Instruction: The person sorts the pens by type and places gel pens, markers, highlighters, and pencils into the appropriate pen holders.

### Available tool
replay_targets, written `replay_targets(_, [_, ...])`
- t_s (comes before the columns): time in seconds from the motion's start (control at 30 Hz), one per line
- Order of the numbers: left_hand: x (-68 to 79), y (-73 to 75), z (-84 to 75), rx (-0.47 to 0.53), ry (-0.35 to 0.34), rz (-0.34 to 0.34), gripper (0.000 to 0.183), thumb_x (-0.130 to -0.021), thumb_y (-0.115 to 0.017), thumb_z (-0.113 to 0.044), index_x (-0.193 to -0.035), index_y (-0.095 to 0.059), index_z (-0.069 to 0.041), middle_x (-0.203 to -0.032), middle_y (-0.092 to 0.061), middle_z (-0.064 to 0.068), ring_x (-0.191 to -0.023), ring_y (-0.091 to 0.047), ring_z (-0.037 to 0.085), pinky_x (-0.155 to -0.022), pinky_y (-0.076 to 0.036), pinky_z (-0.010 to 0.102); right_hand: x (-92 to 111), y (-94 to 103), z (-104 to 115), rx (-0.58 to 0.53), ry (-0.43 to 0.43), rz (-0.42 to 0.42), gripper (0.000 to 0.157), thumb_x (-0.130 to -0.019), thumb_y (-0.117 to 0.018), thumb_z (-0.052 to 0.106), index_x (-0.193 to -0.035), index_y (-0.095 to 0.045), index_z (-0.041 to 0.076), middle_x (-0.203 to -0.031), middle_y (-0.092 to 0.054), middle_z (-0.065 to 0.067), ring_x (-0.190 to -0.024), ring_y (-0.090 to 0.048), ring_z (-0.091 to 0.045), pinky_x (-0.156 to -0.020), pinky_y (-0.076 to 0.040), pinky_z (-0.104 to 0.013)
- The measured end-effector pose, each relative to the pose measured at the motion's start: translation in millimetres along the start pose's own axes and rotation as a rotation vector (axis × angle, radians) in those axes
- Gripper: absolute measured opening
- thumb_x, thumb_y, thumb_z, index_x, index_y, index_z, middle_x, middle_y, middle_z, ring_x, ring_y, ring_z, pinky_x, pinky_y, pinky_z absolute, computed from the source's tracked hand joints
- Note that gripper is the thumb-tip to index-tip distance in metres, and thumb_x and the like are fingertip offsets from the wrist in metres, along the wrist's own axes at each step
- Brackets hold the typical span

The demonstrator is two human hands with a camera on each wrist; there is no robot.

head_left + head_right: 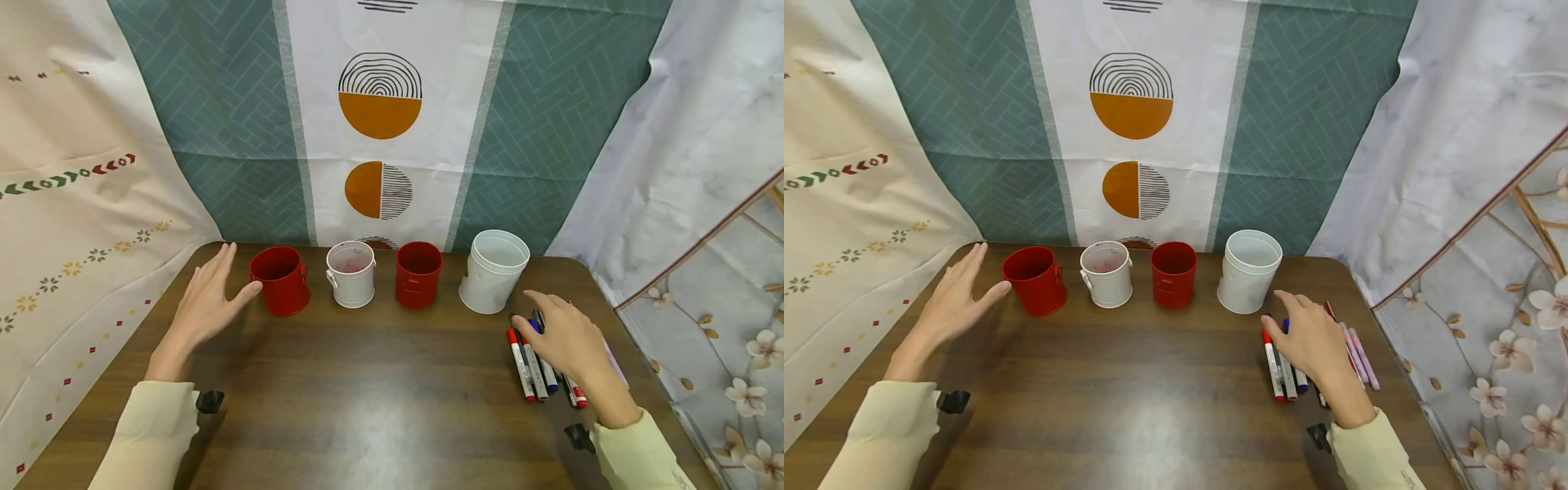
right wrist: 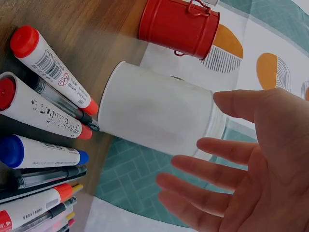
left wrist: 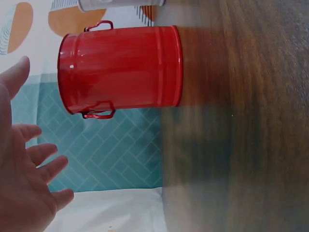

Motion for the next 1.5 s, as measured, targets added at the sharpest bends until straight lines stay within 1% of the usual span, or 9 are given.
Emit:
replay_targets(0.2, [-4.0, -6.6, 5.7, 0.126, 0.030, 0.031, 0.094, -0.104, -0.063, -0.050, -0.172, -0.009, -0.012, -0.177, -0.012, 0.019, -0.159, -0.015, 0.051, -0.123, -0.014, 0.076, -4, -0.3, -1, -0.005, 0.024, 0.033, 0.054, -0.102, -0.070, 0.038, -0.143, -0.063, 0.004, -0.140, -0.064, -0.029, -0.123, -0.061, -0.054, -0.094, -0.050, -0.076])
replay_targets(0.37, [-8.8, -13.3, 13.1, 0.211, 0.067, 0.053, 0.097, -0.102, -0.066, -0.050, -0.173, -0.009, -0.016, -0.176, -0.015, 0.021, -0.158, -0.018, 0.051, -0.117, -0.021, 0.081, -9, -4.8, -6, -0.046, 0.048, 0.051, 0.042, -0.100, -0.074, 0.033, -0.129, -0.072, 0.003, -0.123, -0.074, -0.023, -0.109, -0.070, -0.046, -0.088, -0.057, -0.068])
replay_targets(0.47, [-11.0, -17.2, 17.0, 0.241, 0.089, 0.068, 0.099, -0.101, -0.068, -0.051, -0.173, -0.008, -0.019, -0.174, -0.020, 0.023, -0.156, -0.024, 0.052, -0.115, -0.024, 0.082, -11, -10.5, -10, -0.083, 0.050, 0.071, 0.040, -0.098, -0.076, 0.031, -0.125, -0.073, 0.002, -0.107, -0.078, -0.017, -0.090, -0.073, -0.034, -0.073, -0.061, -0.055])
replay_targets(0.6, [-12.7, -20.6, 19.2, 0.273, 0.092, 0.080, 0.101, -0.100, -0.071, -0.049, -0.173, -0.007, -0.022, -0.173, -0.022, 0.024, -0.155, -0.026, 0.051, -0.114, -0.024, 0.083, -11, -16.0, -13, -0.150, 0.032, 0.101, 0.037, -0.098, -0.076, 0.028, -0.123, -0.072, 0.000, -0.093, -0.077, -0.008, -0.072, -0.065, -0.018, -0.057, -0.052, -0.037])
replay_targets(0.67, [-13.1, -21.7, 19.5, 0.298, 0.088, 0.080, 0.102, -0.099, -0.072, -0.048, -0.173, -0.006, -0.022, -0.174, -0.021, 0.022, -0.156, -0.025, 0.050, -0.115, -0.024, 0.082, -11, -18.1, -15, -0.180, 0.014, 0.119, 0.036, -0.098, -0.076, 0.028, -0.120, -0.072, -0.001, -0.088, -0.076, -0.005, -0.068, -0.063, -0.016, -0.054, -0.050, -0.033])
replay_targets(0.9, [-18.6, -32.5, 22.8, 0.412, 0.086, 0.102, 0.103, -0.099, -0.075, -0.040, -0.173, -0.005, -0.021, -0.177, -0.018, 0.016, -0.158, -0.024, 0.048, -0.122, -0.025, 0.072, -7, -27.7, -22, -0.214, -0.061, 0.193, 0.032, -0.097, -0.075, 0.027, -0.110, -0.073, -0.001, -0.081, -0.072, -0.004, -0.065, -0.061, -0.017, -0.055, -0.050, -0.035])
replay_targets(1.0, [-20.5, -37.9, 24.9, 0.450, 0.101, 0.115, 0.104, -0.099, -0.075, -0.037, -0.173, -0.004, -0.021, -0.177, -0.017, 0.015, -0.158, -0.025, 0.048, -0.121, -0.027, 0.072, -4, -33.0, -23, -0.224, -0.072, 0.209, 0.031, -0.097, -0.076, 0.026, -0.109, -0.073, -0.002, -0.081, -0.071, -0.004, -0.066, -0.061, -0.016, -0.056, -0.050, -0.034])
replay_targets(1.23, [-23.6, -48.9, 28.5, 0.529, 0.120, 0.127, 0.104, -0.100, -0.075, -0.034, -0.172, -0.001, -0.018, -0.176, -0.017, 0.017, -0.154, -0.030, 0.052, -0.119, -0.032, 0.072, -1, -38.5, -20, -0.200, -0.057, 0.189, 0.032, -0.094, -0.079, 0.025, -0.106, -0.072, -0.004, -0.073, -0.067, -0.001, -0.062, -0.057, -0.016, -0.054, -0.047, -0.033])
replay_targets(1.5, [-23.2, -57.5, 36.7, 0.586, 0.162, 0.138, 0.106, -0.100, -0.075, -0.032, -0.172, 0.000, -0.017, -0.176, -0.017, 0.019, -0.157, -0.024, 0.051, -0.121, -0.029, 0.071, 1, -42.8, -15, -0.114, -0.044, 0.164, 0.030, -0.090, -0.082, 0.024, -0.101, -0.072, -0.002, -0.070, -0.068, 0.001, -0.060, -0.058, -0.017, -0.054, -0.047, -0.036])
Point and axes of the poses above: each hand's wrist, its own x-axis away from the middle knuckle, its own y-axis out of the back of the hand, z = x × y, the point moved 6 cm from there along -x, towards the middle knuckle
